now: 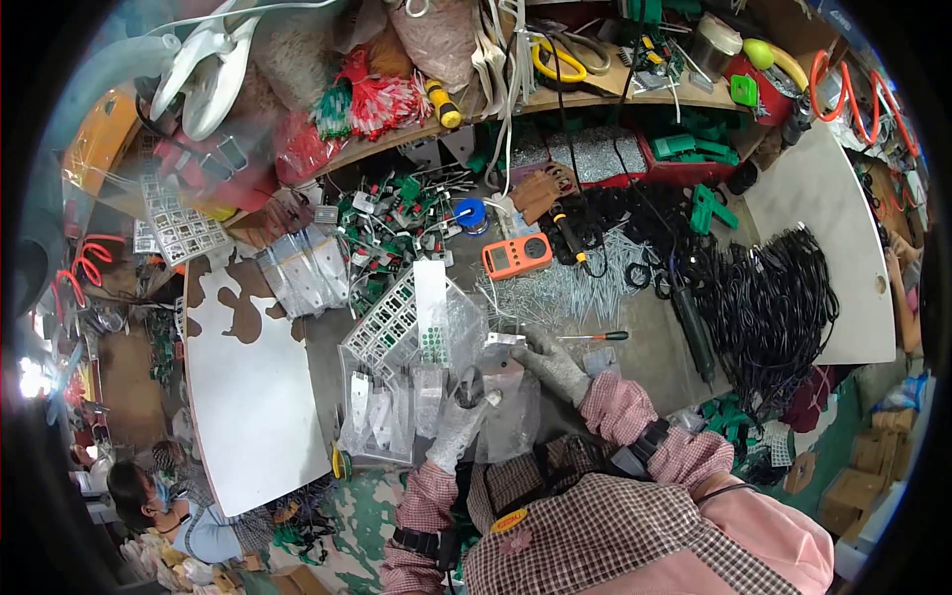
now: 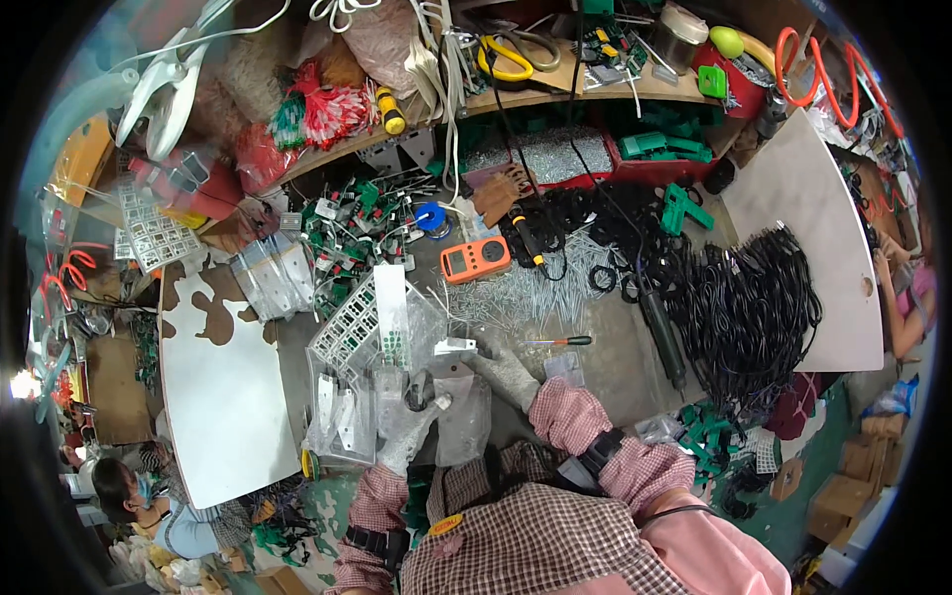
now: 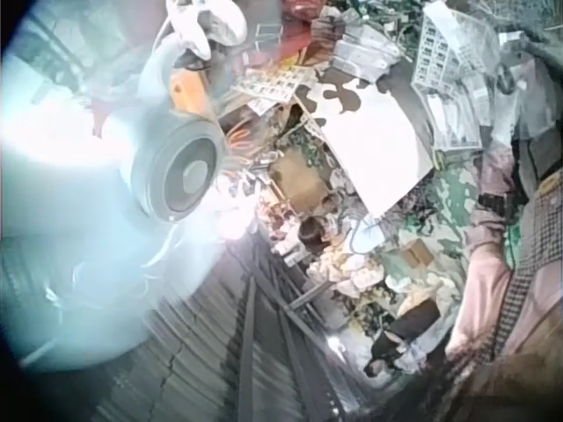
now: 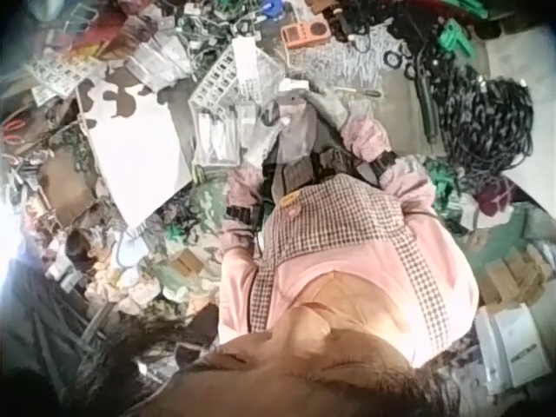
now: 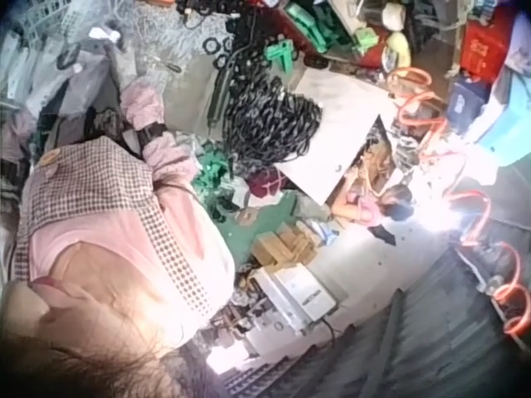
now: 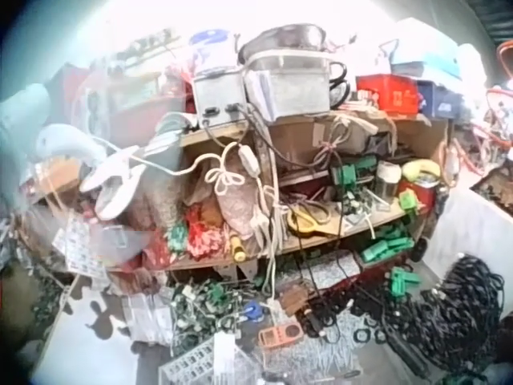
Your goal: The recorder is assembling small electronic components by inserting wires into a connector block and using a screwdriver to secure them.
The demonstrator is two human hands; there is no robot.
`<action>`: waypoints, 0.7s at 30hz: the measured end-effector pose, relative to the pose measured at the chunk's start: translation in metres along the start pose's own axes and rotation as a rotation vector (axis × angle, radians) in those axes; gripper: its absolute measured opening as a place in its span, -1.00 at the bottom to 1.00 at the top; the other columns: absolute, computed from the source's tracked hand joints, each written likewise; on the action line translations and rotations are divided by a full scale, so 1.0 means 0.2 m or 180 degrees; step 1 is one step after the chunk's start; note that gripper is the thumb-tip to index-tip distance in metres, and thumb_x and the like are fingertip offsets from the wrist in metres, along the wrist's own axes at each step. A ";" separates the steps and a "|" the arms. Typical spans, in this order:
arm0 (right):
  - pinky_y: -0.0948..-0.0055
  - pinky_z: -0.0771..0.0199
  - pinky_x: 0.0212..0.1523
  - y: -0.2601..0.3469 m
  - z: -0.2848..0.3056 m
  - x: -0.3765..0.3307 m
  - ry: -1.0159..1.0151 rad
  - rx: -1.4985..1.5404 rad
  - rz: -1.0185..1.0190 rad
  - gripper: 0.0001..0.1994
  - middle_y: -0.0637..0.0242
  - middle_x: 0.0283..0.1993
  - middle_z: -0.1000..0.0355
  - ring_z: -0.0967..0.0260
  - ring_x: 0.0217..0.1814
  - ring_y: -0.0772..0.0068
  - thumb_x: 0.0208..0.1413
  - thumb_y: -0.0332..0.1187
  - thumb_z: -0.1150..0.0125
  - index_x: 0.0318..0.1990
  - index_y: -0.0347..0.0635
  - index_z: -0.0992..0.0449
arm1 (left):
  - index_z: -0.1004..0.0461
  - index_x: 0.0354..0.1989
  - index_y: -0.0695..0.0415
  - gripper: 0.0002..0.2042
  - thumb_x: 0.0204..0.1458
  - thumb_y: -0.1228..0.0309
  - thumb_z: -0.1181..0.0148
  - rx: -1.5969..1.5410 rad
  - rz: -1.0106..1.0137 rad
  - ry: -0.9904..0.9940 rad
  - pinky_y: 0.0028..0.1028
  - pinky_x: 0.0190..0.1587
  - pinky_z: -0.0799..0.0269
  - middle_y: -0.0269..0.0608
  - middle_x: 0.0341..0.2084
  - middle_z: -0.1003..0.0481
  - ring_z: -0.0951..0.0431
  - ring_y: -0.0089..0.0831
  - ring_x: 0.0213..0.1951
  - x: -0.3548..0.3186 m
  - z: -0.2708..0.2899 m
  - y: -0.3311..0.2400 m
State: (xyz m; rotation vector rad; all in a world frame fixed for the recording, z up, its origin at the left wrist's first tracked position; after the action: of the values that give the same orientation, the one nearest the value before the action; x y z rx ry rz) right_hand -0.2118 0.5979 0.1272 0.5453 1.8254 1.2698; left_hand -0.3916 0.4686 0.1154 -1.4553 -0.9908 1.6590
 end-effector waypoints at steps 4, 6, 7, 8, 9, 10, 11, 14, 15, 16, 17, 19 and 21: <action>0.30 -0.21 0.38 -0.04 -0.06 -0.07 0.0938 -0.0086 -0.0357 -0.22 0.06 0.38 -0.25 -0.17 0.44 0.22 0.30 -0.07 -0.22 0.50 -0.22 0.00 | -0.16 0.42 0.26 -0.38 0.23 0.36 -0.23 0.0204 -0.0752 -0.0488 -0.38 0.32 -0.27 -0.08 0.27 -0.37 -0.38 -0.31 0.26 -0.06 0.01 -0.05; 0.27 -0.21 0.39 -0.26 -0.07 -0.06 0.0992 0.0186 -0.0208 -0.10 -0.02 0.40 -0.24 -0.16 0.46 0.11 0.24 0.03 -0.28 0.52 -0.20 0.09 | -0.20 0.39 0.25 -0.44 0.24 0.44 -0.19 0.0272 -0.0175 -0.0498 -0.37 0.31 -0.26 -0.09 0.25 -0.38 -0.37 -0.33 0.25 -0.07 0.00 0.00; 0.26 -0.22 0.39 -0.23 -0.08 -0.07 0.1072 -0.0189 -0.0107 -0.09 -0.06 0.38 -0.25 -0.19 0.44 0.05 0.22 0.04 -0.29 0.52 -0.22 0.09 | -0.20 0.39 0.25 -0.44 0.24 0.44 -0.19 0.0244 -0.0156 -0.0528 -0.37 0.31 -0.26 -0.09 0.25 -0.38 -0.37 -0.33 0.25 -0.08 -0.02 -0.03; 0.24 -0.24 0.38 -0.20 -0.09 -0.08 0.1157 -0.0561 0.0000 -0.08 -0.11 0.37 -0.27 -0.22 0.42 -0.01 0.21 0.04 -0.30 0.51 -0.24 0.09 | -0.26 0.34 0.27 -0.50 0.26 0.41 -0.18 -0.0116 -0.0235 -0.0529 -0.38 0.30 -0.25 -0.13 0.19 -0.40 -0.37 -0.36 0.22 -0.08 -0.05 -0.07; 0.25 -0.31 0.34 -0.14 -0.12 -0.11 0.1120 -0.1176 -0.0387 -0.14 -0.14 0.32 -0.32 -0.32 0.34 -0.03 0.23 -0.03 -0.29 0.49 -0.29 0.02 | -0.31 0.29 0.29 -0.54 0.27 0.38 -0.17 -0.0467 -0.0296 -0.0585 -0.39 0.29 -0.25 -0.16 0.13 -0.42 -0.37 -0.38 0.19 -0.11 -0.07 -0.07; 0.25 -0.31 0.34 -0.15 -0.13 -0.11 0.1178 -0.1180 -0.0388 -0.14 -0.14 0.32 -0.32 -0.32 0.34 -0.03 0.23 -0.03 -0.29 0.49 -0.29 0.02 | -0.31 0.29 0.29 -0.54 0.27 0.38 -0.17 -0.0472 -0.0282 -0.0642 -0.39 0.29 -0.25 -0.16 0.13 -0.42 -0.37 -0.38 0.19 -0.12 -0.08 -0.06; 0.27 -0.32 0.32 -0.16 -0.12 -0.12 0.1161 -0.1078 -0.0372 -0.20 -0.13 0.31 -0.33 -0.34 0.32 0.02 0.23 -0.09 -0.29 0.46 -0.32 -0.05 | -0.36 0.23 0.27 -0.60 0.27 0.38 -0.18 -0.0793 -0.0204 -0.0756 -0.40 0.27 -0.26 -0.19 0.08 -0.45 -0.39 -0.39 0.14 -0.13 -0.09 -0.04; 0.30 -0.34 0.30 -0.21 -0.17 -0.13 0.1081 -0.0897 -0.0429 -0.28 -0.11 0.27 -0.36 -0.36 0.29 0.10 0.22 -0.18 -0.29 0.40 -0.36 -0.14 | -0.49 0.07 0.17 -0.73 0.24 0.40 -0.23 -0.0290 -0.0584 -0.1232 -0.49 0.14 -0.35 -0.27 -0.02 -0.50 -0.45 -0.50 0.03 -0.16 -0.03 0.05; 0.31 -0.34 0.29 -0.24 -0.13 -0.14 0.0856 -0.0849 -0.0540 -0.32 -0.10 0.25 -0.38 -0.37 0.27 0.14 0.22 -0.22 -0.28 0.38 -0.37 -0.18 | -0.49 0.03 0.17 -0.77 0.24 0.42 -0.23 -0.0209 -0.0444 -0.1585 -0.47 0.08 -0.39 -0.26 -0.05 -0.51 -0.48 -0.47 -0.02 -0.18 0.03 0.08; 0.32 -0.35 0.28 -0.26 -0.10 -0.16 0.0627 -0.0797 -0.0644 -0.35 -0.08 0.24 -0.40 -0.38 0.26 0.17 0.21 -0.26 -0.28 0.36 -0.38 -0.21 | -0.50 -0.01 0.17 -0.80 0.23 0.45 -0.24 -0.0121 -0.0306 -0.1935 -0.45 0.02 -0.44 -0.25 -0.08 -0.51 -0.50 -0.45 -0.07 -0.22 0.12 0.10; 0.25 -0.43 0.20 -0.33 -0.08 -0.15 0.0515 -0.0669 -0.0432 -0.35 -0.14 0.13 -0.47 -0.46 0.17 0.06 0.22 -0.26 -0.25 0.37 -0.39 -0.18 | -0.52 -0.04 0.18 -0.80 0.19 0.45 -0.28 0.0129 -0.0375 -0.2538 -0.43 -0.04 -0.46 -0.23 -0.07 -0.51 -0.52 -0.40 -0.11 -0.24 0.24 0.15; 0.18 -0.48 0.13 -0.33 -0.10 -0.12 0.0492 -0.1290 -0.0442 -0.32 -0.20 0.05 -0.49 -0.50 0.11 -0.04 0.22 -0.25 -0.24 0.39 -0.37 -0.13 | -0.50 -0.03 0.22 -0.74 0.15 0.40 -0.29 0.1058 -0.0361 -0.3066 -0.26 0.05 -0.43 -0.04 -0.06 -0.50 -0.50 -0.17 -0.02 -0.32 0.49 0.36; -0.03 -0.55 -0.05 -0.34 -0.10 -0.11 0.0516 -0.2076 -0.0402 -0.20 -0.33 -0.14 -0.52 -0.54 -0.08 -0.31 0.22 -0.18 -0.20 0.47 -0.27 0.09 | -0.51 -0.03 0.22 -0.73 0.14 0.38 -0.29 0.1616 -0.0300 -0.3146 -0.20 0.10 -0.40 0.04 -0.01 -0.48 -0.48 -0.07 0.03 -0.35 0.62 0.46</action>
State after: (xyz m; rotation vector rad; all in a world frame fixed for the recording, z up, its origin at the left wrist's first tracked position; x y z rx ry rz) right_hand -0.2085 0.5450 0.0771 -0.0322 1.4177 1.7439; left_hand -0.5080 0.3524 0.0744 -0.1990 -0.9673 2.3670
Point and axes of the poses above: each hand's wrist, its own x-axis towards the middle knuckle, its own z-axis out of the back of the hand, y = z × x, the point moved 3 cm from there along x, towards the middle knuckle
